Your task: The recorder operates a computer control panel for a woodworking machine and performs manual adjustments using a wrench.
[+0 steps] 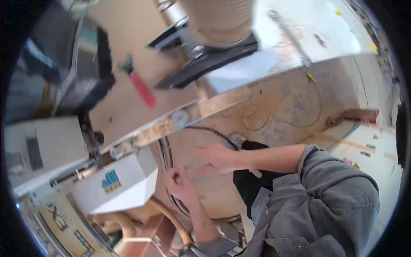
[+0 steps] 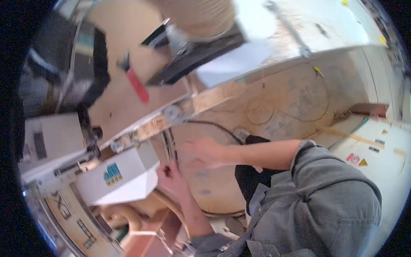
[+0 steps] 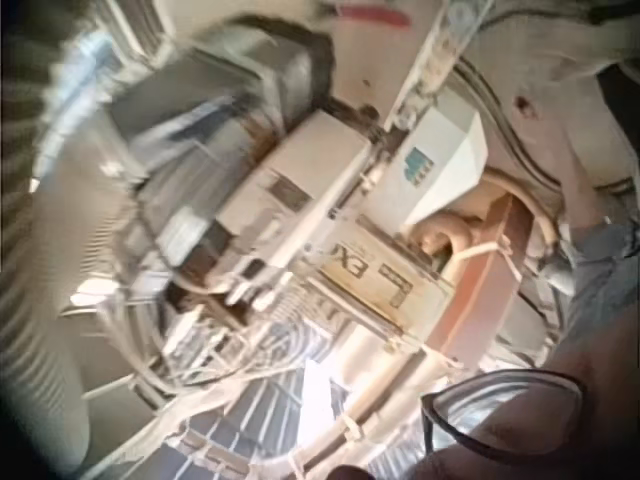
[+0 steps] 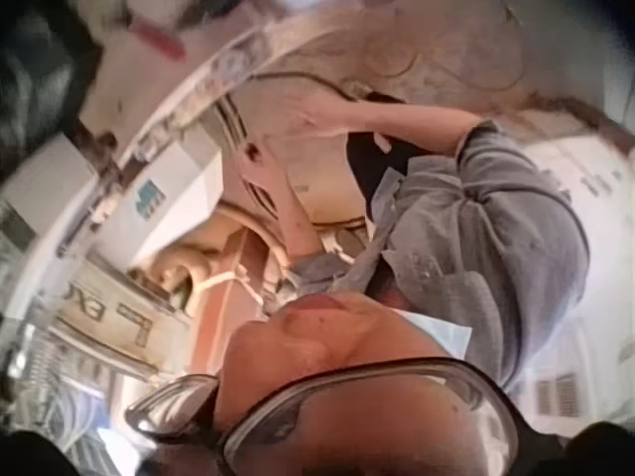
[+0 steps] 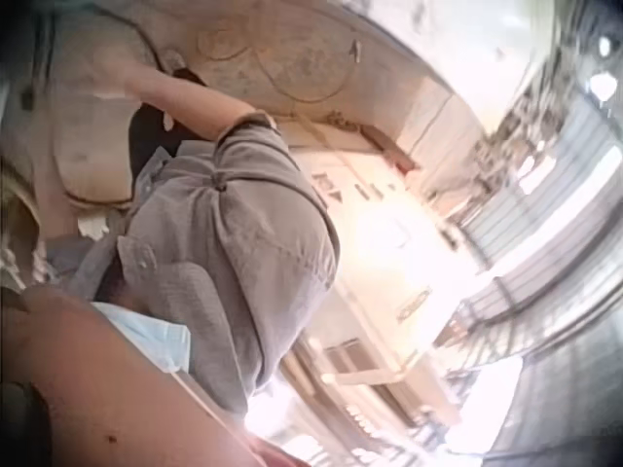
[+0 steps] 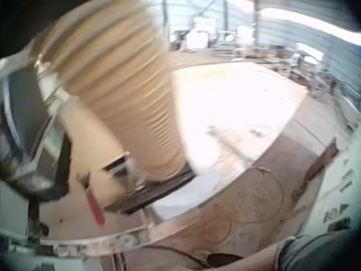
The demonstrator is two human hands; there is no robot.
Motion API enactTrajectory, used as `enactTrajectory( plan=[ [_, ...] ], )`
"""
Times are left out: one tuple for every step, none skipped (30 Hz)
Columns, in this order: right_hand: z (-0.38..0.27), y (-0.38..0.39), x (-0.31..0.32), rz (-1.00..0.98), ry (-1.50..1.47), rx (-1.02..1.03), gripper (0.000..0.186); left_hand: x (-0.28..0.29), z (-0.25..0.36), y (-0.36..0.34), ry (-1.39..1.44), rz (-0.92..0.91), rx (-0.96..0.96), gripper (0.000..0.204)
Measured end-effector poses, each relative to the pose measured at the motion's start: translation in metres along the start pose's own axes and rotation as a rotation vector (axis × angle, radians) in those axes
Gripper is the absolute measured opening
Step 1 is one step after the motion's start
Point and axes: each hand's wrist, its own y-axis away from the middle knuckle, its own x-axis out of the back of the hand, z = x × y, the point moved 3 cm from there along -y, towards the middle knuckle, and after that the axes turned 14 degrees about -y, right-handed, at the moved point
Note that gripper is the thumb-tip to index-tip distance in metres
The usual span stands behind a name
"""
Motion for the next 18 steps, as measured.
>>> enactTrajectory(
  plan=[
    [0.006, 0.027, 0.011, 0.024, 0.063, -0.066, 0.040, -0.008, 0.000, 0.015, -0.016, -0.111, 0.029, 0.014],
    [0.015, 0.057, 0.024, -0.037, 0.141, -0.128, 0.038, -0.017, 0.002, 0.032, -0.069, -0.149, 0.027, 0.020],
    [0.021, 0.092, 0.040, -0.080, 0.221, -0.210, 0.037, -0.022, 0.011, 0.047, -0.172, -0.285, -0.057, 0.024],
    [0.026, 0.126, 0.056, -0.120, 0.295, -0.404, 0.035, -0.028, 0.021, 0.061, -0.173, -0.386, -0.065, 0.024],
    [0.028, 0.161, 0.074, -0.057, 0.257, -0.516, 0.033, -0.036, 0.031, 0.078, -0.183, -0.490, -0.077, 0.025],
    [0.025, 0.188, 0.088, 0.006, 0.200, -0.617, 0.031, -0.041, 0.030, 0.094, -0.061, -0.423, -0.165, 0.011],
    [0.022, 0.213, 0.107, 0.106, 0.208, -0.631, 0.031, -0.049, 0.040, 0.107, -0.028, -0.469, -0.131, 0.011],
    [0.020, 0.238, 0.122, 0.202, 0.236, -0.645, 0.031, -0.054, 0.048, 0.119, -0.008, -0.521, -0.095, 0.012],
    [0.017, 0.265, 0.136, 0.296, 0.259, -0.659, 0.031, -0.065, 0.061, 0.129, -0.013, -0.518, -0.236, 0.013],
    [0.016, 0.290, 0.150, 0.385, 0.279, -0.672, 0.031, -0.074, 0.070, 0.140, -0.044, -0.587, -0.269, 0.013],
    [0.017, 0.314, 0.169, 0.462, 0.303, -0.681, 0.031, -0.086, 0.094, 0.147, -0.075, -0.644, -0.295, 0.013],
    [0.020, 0.339, 0.186, 0.534, 0.298, -0.682, 0.031, -0.103, 0.114, 0.150, -0.086, -0.675, -0.358, 0.013],
    [0.026, 0.362, 0.201, 0.662, 0.276, -0.666, 0.031, -0.119, 0.133, 0.151, -0.126, -0.678, -0.495, 0.012],
    [0.030, 0.387, 0.218, 0.788, 0.255, -0.650, 0.030, -0.138, 0.155, 0.156, -0.160, -0.680, -0.631, 0.011],
    [0.034, 0.411, 0.236, 0.909, 0.236, -0.632, 0.030, -0.160, 0.179, 0.163, -0.190, -0.676, -0.764, 0.010],
    [0.035, 0.435, 0.258, 1.010, 0.216, -0.608, 0.030, -0.183, 0.204, 0.175, -0.217, -0.659, -0.881, 0.010],
    [0.025, 0.457, 0.276, 1.053, 0.205, -0.610, 0.030, -0.202, 0.229, 0.190, -0.227, -0.680, -0.918, 0.010],
    [0.014, 0.480, 0.298, 1.101, 0.178, -0.646, 0.030, -0.224, 0.255, 0.204, -0.200, -0.693, -0.915, 0.009]
  ],
)
